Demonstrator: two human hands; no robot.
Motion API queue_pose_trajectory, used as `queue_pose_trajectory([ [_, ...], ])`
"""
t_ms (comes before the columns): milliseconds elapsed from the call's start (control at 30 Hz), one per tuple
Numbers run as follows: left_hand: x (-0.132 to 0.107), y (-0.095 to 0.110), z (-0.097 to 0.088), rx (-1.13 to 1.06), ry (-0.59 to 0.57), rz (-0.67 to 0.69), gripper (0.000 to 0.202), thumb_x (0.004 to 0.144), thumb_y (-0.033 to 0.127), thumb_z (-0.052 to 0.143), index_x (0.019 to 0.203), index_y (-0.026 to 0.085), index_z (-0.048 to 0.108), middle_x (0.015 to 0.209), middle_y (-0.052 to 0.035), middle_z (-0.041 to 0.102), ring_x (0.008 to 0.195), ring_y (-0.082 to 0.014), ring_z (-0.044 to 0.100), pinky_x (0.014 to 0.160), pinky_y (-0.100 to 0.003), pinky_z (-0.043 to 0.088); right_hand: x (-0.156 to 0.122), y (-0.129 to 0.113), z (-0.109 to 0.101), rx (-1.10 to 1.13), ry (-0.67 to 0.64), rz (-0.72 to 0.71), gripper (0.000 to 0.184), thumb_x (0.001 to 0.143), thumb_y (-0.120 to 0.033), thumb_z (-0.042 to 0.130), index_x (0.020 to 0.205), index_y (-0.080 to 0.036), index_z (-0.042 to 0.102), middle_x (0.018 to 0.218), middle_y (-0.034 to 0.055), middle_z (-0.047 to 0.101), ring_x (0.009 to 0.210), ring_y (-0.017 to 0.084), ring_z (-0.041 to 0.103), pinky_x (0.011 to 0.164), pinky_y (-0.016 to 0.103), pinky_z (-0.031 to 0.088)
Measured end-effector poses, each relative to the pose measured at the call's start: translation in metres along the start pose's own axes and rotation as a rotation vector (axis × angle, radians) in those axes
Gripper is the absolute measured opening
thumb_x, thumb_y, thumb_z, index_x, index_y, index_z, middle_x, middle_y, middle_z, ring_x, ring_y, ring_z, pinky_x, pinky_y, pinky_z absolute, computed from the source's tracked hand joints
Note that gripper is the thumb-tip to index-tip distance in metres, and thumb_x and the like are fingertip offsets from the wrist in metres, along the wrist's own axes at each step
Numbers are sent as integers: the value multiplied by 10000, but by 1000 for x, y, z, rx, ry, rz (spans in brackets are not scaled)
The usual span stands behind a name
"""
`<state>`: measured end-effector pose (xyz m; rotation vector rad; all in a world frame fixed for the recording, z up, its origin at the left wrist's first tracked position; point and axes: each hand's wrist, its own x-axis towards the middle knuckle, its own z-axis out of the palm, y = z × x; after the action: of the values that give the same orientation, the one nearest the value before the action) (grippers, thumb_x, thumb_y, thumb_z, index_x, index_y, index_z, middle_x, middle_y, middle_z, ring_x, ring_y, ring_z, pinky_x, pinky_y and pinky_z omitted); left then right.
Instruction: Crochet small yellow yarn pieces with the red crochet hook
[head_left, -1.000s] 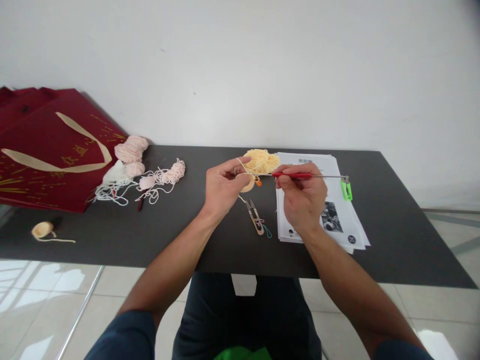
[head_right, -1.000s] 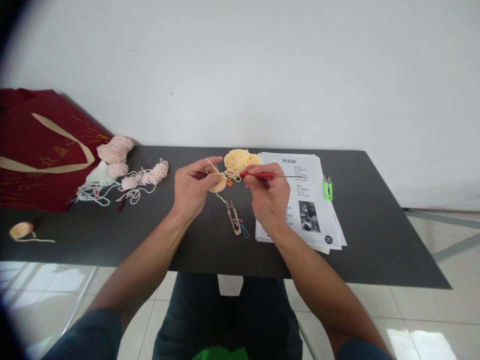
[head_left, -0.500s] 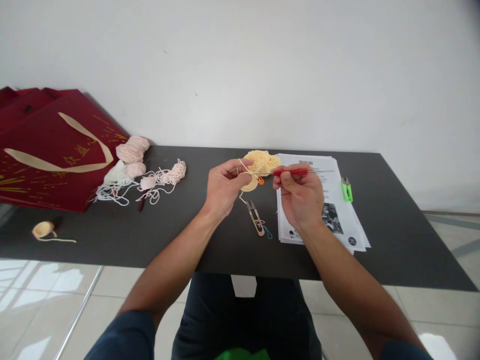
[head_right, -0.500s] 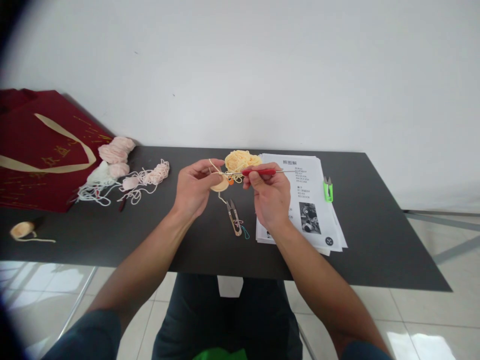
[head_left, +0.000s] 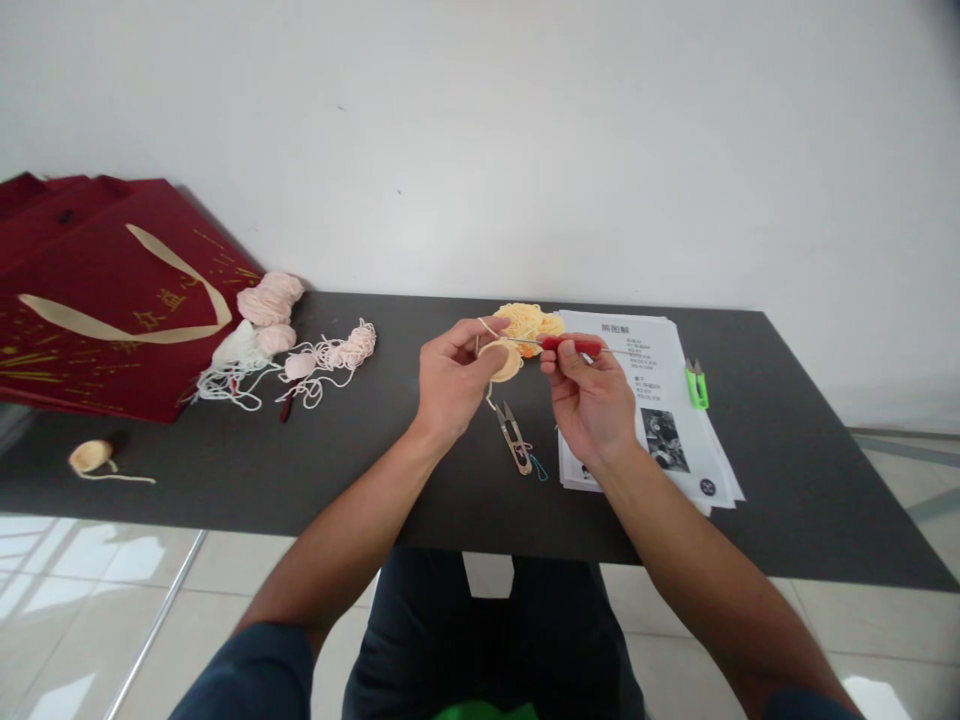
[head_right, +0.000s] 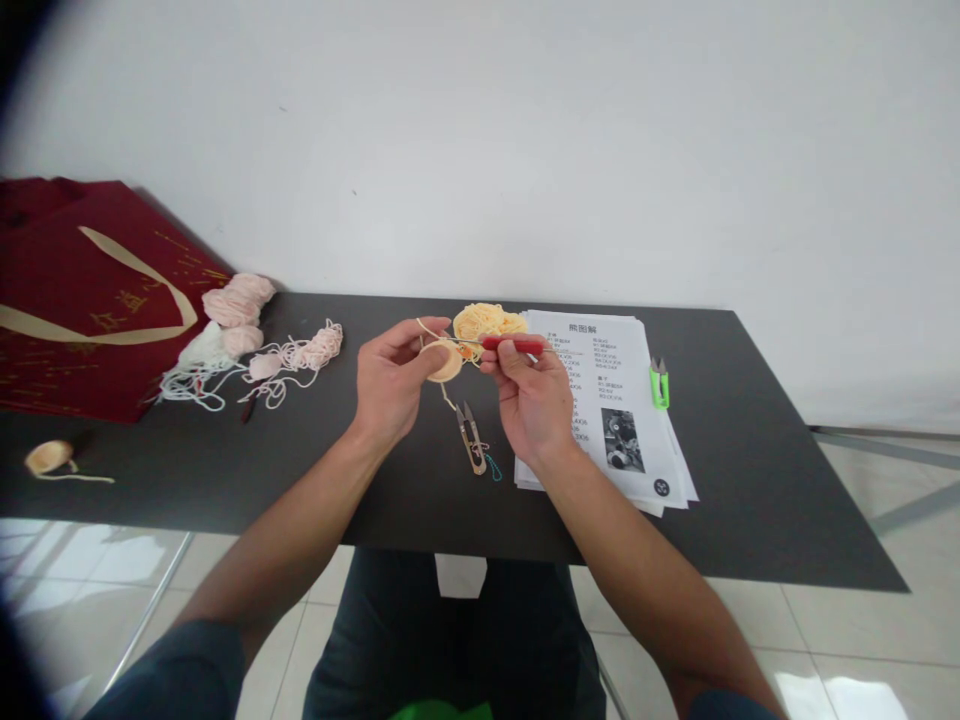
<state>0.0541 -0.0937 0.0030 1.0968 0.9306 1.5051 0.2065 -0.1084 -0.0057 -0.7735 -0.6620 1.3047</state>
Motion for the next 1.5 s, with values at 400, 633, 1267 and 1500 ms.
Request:
queue_pose_trajectory([
  [400, 0, 1, 2, 9, -7, -121, 208, 664, 168, 828, 871, 181, 816, 740, -6, 733, 638, -108, 606, 630, -238, 456, -1, 0, 3, 98, 9, 129, 236, 743, -275, 918, 813, -211, 701, 855, -26, 791, 697, 52, 716, 706, 126, 644],
  [633, 1, -2, -1, 23, -25, -39, 133, 705, 185, 813, 836, 203, 830, 885, -23, 726, 749, -122, 621, 688, -245, 469, -2, -2, 7, 85, 42, 152, 209, 761, -267, 902, 814, -193, 713, 840, -21, 780, 689, 56, 703, 701, 137, 640],
  [1267, 4, 7, -5, -124, -141, -167, 240, 606, 181, 911, 832, 196, 830, 809, -24, 748, 732, -139, 654, 722, -273, 530, 4, -9, -7, 6, -128, 136, 305, 714, -331, 924, 805, -238, 648, 825, -37, 728, 687, 100, 599, 618, 240, 522],
  [1500, 2, 8, -6, 9, -154, -72, 153, 645, 182, 878, 788, 206, 830, 855, -45, 750, 771, -163, 655, 699, -285, 523, 6, -10, -8, -11, -153, 138, 315, 716, -335, 920, 802, -242, 631, 844, -37, 728, 679, 102, 574, 615, 253, 483],
])
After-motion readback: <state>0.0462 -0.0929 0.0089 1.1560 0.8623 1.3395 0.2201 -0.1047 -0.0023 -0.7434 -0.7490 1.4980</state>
